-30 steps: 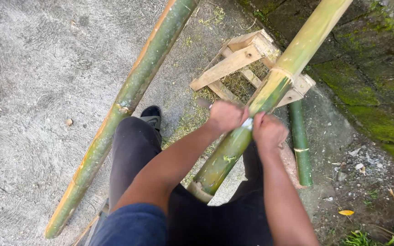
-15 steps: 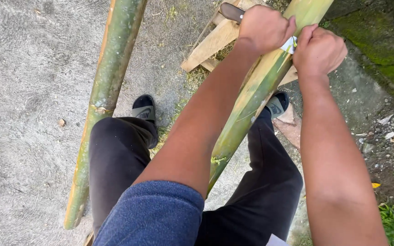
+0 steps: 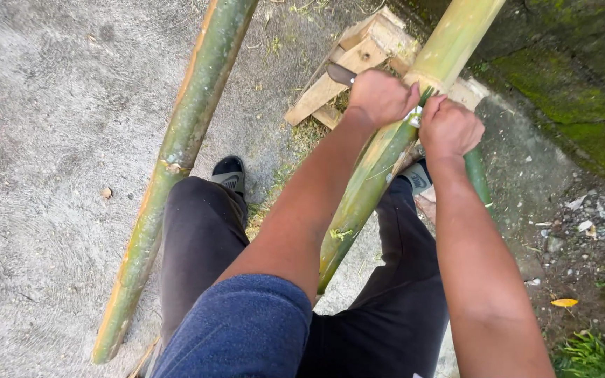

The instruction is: Scraping and whittling bamboo stalks with a knife to smooth the surface in an outdoor workshop setting.

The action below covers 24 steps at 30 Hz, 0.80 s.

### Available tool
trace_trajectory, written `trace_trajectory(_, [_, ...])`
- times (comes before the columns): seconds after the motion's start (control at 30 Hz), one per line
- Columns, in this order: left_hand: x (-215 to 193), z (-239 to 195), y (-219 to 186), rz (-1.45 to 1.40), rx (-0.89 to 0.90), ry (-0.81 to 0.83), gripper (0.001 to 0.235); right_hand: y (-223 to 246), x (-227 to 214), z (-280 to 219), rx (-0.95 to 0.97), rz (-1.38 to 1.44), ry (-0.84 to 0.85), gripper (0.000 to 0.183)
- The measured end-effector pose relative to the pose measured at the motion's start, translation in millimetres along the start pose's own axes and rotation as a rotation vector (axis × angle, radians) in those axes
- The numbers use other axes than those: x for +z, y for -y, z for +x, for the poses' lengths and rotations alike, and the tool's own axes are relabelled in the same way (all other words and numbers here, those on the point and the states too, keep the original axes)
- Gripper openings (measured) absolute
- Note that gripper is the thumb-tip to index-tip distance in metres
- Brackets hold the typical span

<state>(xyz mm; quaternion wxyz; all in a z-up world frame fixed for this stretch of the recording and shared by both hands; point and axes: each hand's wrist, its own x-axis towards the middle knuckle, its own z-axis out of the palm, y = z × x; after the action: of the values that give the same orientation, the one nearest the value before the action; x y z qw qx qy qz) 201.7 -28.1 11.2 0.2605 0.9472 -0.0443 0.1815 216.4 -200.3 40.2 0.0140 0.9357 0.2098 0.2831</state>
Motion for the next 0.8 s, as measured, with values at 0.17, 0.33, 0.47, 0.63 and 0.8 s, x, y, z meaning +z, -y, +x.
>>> trace_trajectory(0.17, [-14.9,-31.5,-6.7,-0.019,-0.013,0.025,0.06,12.7,-17.7,-24.0,0.017,-0.005,0.03,0.043])
trace_trajectory(0.33, [-26.4,-69.2,-10.9,-0.031,-0.007,0.057,0.061,30.7,-37.9,-53.6,0.018,0.024,0.024,0.044])
trace_trajectory(0.47, [-40.0,-113.5,-15.4,-0.063,-0.005,0.062,0.061,51.2,-61.6,-85.8,0.012,-0.012,0.102,0.045])
trace_trajectory(0.63, [-69.6,-174.9,-26.9,-0.091,-0.014,0.108,0.06,72.9,-89.4,-137.6,-0.005,0.027,0.139,0.045])
trace_trajectory(0.8, [-79.1,-251.0,-34.1,-0.098,0.02,0.124,0.055,108.5,-139.6,-182.9,-0.001,0.088,0.211,0.044])
